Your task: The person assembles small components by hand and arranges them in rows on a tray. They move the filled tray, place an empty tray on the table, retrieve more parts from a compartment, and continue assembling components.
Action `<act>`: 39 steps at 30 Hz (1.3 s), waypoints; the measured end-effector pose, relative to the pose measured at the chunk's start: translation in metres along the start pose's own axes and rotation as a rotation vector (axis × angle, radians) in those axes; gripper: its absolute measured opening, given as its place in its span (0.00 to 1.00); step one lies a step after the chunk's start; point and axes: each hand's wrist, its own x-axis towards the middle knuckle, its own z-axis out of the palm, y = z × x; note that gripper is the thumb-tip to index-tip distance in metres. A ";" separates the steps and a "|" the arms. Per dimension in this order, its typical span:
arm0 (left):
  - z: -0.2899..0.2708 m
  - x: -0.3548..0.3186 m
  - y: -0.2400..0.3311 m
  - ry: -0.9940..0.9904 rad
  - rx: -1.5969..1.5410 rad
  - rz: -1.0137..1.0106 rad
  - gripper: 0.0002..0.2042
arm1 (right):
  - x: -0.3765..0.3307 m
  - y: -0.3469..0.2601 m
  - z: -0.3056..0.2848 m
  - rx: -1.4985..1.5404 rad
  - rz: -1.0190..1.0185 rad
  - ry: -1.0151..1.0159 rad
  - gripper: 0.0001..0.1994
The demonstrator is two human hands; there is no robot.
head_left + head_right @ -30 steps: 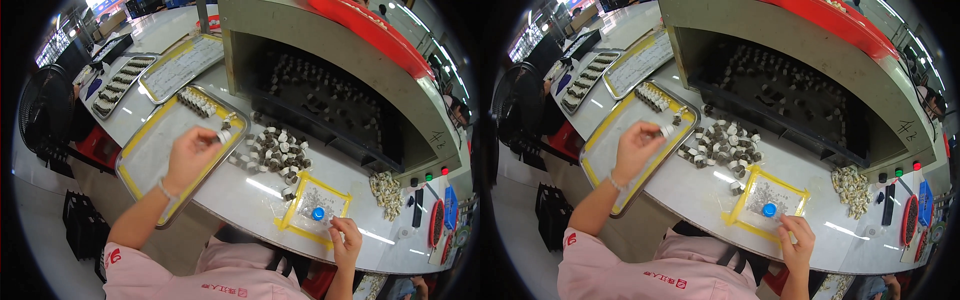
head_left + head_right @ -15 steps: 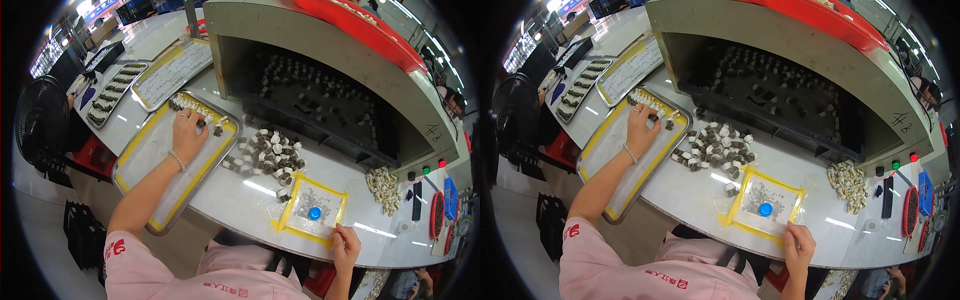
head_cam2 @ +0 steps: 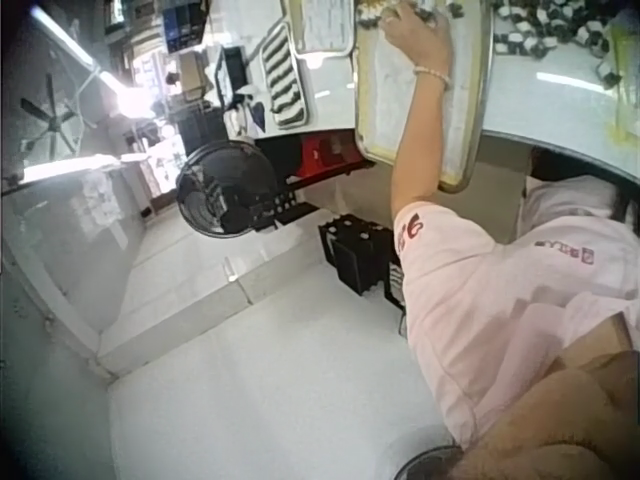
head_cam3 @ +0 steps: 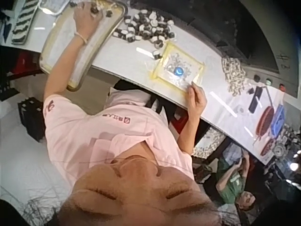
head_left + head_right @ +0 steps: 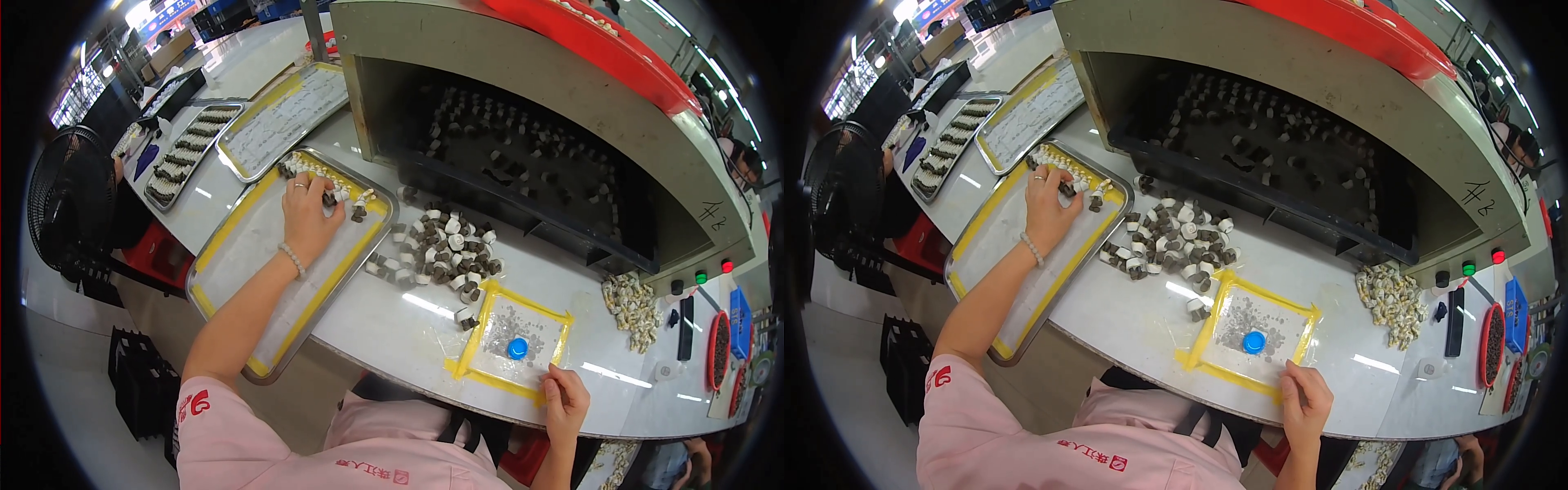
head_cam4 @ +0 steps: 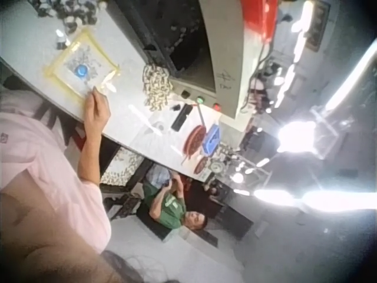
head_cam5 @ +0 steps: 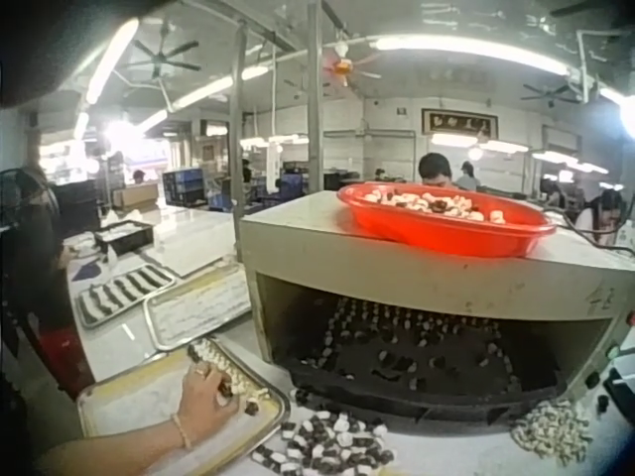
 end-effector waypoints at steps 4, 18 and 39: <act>-0.019 0.005 0.019 0.029 -0.147 0.274 0.14 | -0.001 0.005 0.001 -0.012 -0.013 0.020 0.10; -0.013 -0.007 0.013 -0.405 -0.690 -0.381 0.05 | 0.002 0.007 0.002 0.009 -0.004 0.027 0.09; -0.028 -0.002 0.028 -0.447 -0.202 0.226 0.10 | 0.003 0.006 0.007 0.039 0.012 0.129 0.08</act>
